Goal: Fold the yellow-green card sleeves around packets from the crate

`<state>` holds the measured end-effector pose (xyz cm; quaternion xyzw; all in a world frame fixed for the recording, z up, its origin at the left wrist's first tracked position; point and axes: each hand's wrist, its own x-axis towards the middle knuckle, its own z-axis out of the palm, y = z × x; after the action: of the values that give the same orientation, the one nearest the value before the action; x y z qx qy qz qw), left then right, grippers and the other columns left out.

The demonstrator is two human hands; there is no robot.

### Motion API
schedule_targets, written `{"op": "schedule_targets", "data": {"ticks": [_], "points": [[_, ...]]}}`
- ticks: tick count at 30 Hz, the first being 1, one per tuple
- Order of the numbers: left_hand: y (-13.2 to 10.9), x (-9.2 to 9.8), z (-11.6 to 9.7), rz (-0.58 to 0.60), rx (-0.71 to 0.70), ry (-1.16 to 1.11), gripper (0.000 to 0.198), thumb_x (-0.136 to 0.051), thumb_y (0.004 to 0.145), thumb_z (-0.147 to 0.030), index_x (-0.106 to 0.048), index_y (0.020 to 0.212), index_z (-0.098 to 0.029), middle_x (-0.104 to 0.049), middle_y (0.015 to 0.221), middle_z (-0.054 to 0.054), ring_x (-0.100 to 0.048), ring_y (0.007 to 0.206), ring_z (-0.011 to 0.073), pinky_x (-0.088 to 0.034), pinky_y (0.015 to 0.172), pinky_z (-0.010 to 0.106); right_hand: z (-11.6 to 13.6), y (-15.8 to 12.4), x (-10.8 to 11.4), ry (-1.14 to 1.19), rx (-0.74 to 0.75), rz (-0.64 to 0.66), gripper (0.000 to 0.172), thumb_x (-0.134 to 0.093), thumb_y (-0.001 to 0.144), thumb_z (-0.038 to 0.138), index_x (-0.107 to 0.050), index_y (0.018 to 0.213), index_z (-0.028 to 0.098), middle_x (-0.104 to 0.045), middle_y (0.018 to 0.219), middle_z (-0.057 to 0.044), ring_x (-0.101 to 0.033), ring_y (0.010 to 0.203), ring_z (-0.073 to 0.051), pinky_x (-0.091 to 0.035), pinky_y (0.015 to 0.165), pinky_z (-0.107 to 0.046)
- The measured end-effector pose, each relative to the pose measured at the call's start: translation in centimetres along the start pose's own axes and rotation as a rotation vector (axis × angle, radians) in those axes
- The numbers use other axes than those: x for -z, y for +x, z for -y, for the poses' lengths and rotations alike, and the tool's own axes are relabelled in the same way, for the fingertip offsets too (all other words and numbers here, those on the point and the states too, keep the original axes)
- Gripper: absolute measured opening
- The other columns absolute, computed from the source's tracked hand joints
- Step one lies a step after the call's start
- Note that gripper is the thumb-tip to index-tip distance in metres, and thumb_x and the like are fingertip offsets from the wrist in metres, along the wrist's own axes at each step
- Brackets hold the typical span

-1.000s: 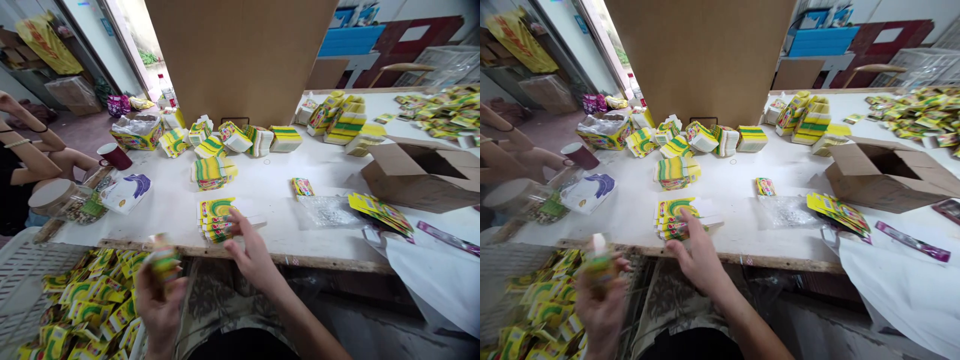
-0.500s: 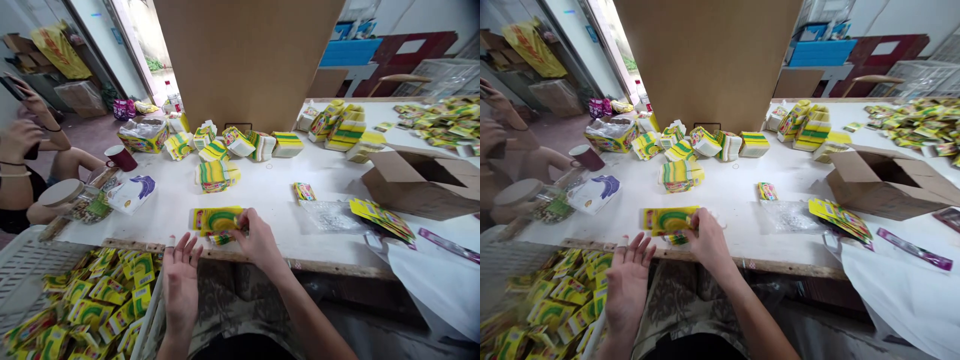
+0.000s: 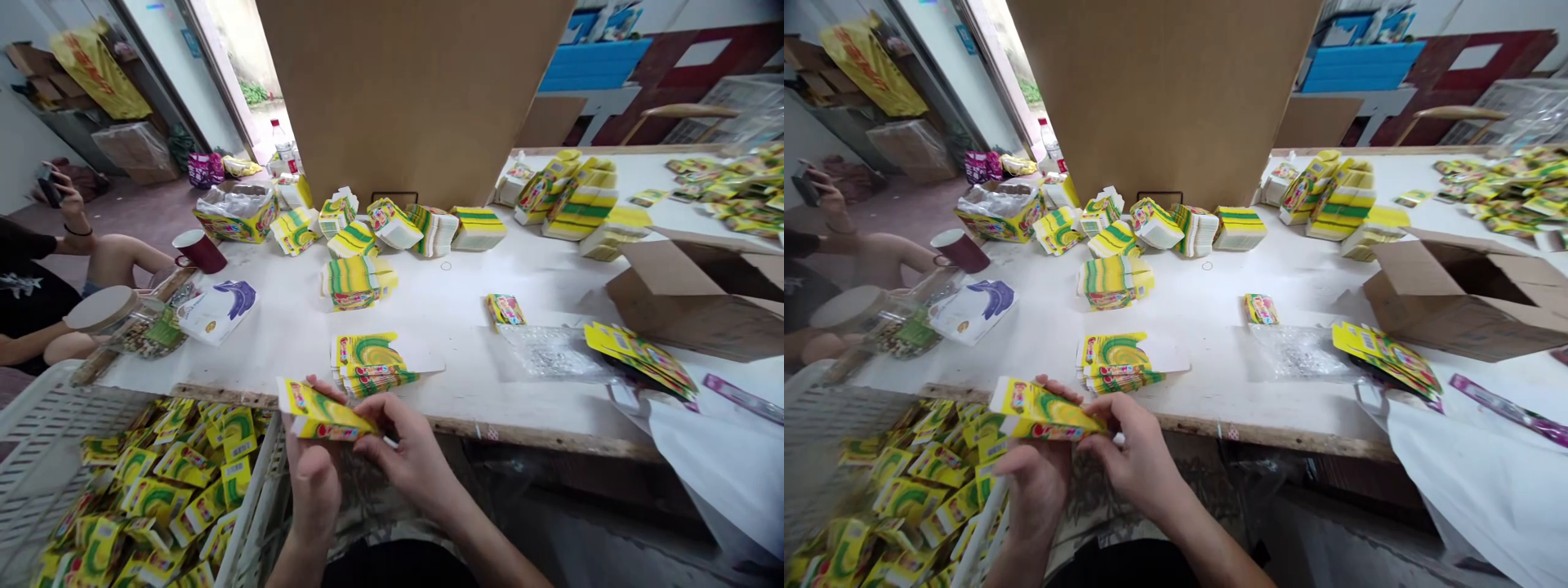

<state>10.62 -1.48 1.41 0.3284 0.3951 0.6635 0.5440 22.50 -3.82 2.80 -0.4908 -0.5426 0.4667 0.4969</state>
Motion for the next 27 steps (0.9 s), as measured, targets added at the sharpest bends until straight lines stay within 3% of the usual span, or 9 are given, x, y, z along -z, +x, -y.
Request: {"op": "schedule_targets", "data": {"ticks": [3,5,8,10,14,16,19,24,27], "points": [[-0.4,1.7,0.6,0.02,-0.01,0.172,0.031,-0.081,0.069,-0.032,-0.067,0.095,-0.023,-0.069,0.086,-0.001,-0.065,0.086,0.0166,-0.053,0.084,0.028,0.0,0.3,1.5,-0.121,0.141,-0.092,0.009,-0.06,0.085,0.017,-0.066,0.092,0.02,-0.067,0.084,-0.002,-0.061,0.078,-0.016,-0.046,0.07,-0.026],[-0.3,2.3,-0.2,0.024,0.01,0.195,0.023,-0.077,0.073,-0.027,-0.07,0.095,-0.025,-0.072,0.088,-0.001,-0.067,0.084,0.0163,-0.054,0.083,0.028,0.3,0.4,2.5,-0.138,0.224,-0.109,0.008,-0.061,0.086,0.017,-0.068,0.088,0.021,-0.068,0.078,-0.001,-0.062,0.072,-0.015,-0.048,0.066,-0.025],[0.7,2.5,-3.0,0.143,0.064,0.141,0.053,-0.069,0.074,-0.055,-0.064,0.116,-0.024,-0.069,0.113,0.009,-0.066,0.101,0.0289,-0.054,0.088,0.043,1.0,0.3,3.9,-0.253,0.391,-0.105,0.017,-0.059,0.088,0.015,-0.071,0.093,0.026,-0.067,0.08,-0.001,-0.061,0.074,-0.015,-0.049,0.066,-0.026],[1.5,2.7,-5.1,0.228,0.072,0.239,0.071,-0.069,0.069,-0.063,-0.058,0.126,-0.023,-0.062,0.126,0.014,-0.058,0.115,0.0359,-0.047,0.099,0.052,1.6,0.1,4.5,-0.471,0.516,-0.063,0.024,-0.054,0.09,0.013,-0.071,0.098,0.03,-0.068,0.084,-0.001,-0.059,0.084,-0.017,-0.049,0.082,-0.033],[1.5,2.6,-6.4,0.639,0.066,0.791,0.092,-0.088,0.051,-0.041,-0.049,0.133,-0.025,-0.057,0.132,0.013,-0.052,0.123,0.0381,-0.041,0.105,0.054,1.9,-0.8,4.0,-0.739,0.652,0.102,0.025,-0.058,0.091,0.022,-0.065,0.11,0.037,-0.07,0.103,0.004,-0.051,0.113,-0.021,-0.011,0.118,-0.048],[0.7,2.1,-5.4,0.719,0.009,0.993,0.078,-0.081,0.064,-0.035,-0.044,0.132,-0.026,-0.061,0.126,0.011,-0.059,0.113,0.0326,-0.05,0.095,0.048,1.4,-1.3,3.1,-0.613,0.613,-0.042,0.042,-0.062,0.089,0.031,-0.052,0.129,0.037,-0.056,0.133,0.0,-0.038,0.132,-0.024,-0.004,0.12,-0.051],[-0.6,1.3,-3.1,0.612,-0.214,1.104,0.068,-0.074,0.073,-0.036,-0.038,0.13,-0.023,-0.068,0.106,0.01,-0.068,0.09,0.0266,-0.057,0.075,0.038,0.4,-1.4,2.0,-0.206,0.337,-0.336,0.071,-0.059,0.089,0.042,-0.022,0.149,0.032,-0.024,0.156,-0.006,-0.021,0.145,-0.027,-0.017,0.118,-0.054],[-1.3,0.7,-1.6,0.664,-0.479,1.05,0.061,-0.067,0.072,-0.018,-0.036,0.124,-0.024,-0.063,0.109,0.009,-0.066,0.093,0.0235,-0.056,0.074,0.033,0.1,-0.8,1.5,0.414,-0.172,0.094,0.049,-0.055,0.091,0.043,-0.049,0.135,0.024,-0.059,0.134,-0.009,-0.057,0.122,-0.025,-0.045,0.105,-0.045],[-0.8,0.5,-2.0,0.704,-0.4,1.067,0.05,-0.062,0.07,-0.013,-0.039,0.113,-0.025,-0.063,0.101,0.005,-0.066,0.085,0.0208,-0.055,0.071,0.031,0.2,-0.6,1.6,0.431,-0.149,0.125,0.052,-0.058,0.09,0.038,-0.046,0.139,0.025,-0.061,0.132,-0.008,-0.057,0.123,-0.023,-0.042,0.107,-0.044]]}}
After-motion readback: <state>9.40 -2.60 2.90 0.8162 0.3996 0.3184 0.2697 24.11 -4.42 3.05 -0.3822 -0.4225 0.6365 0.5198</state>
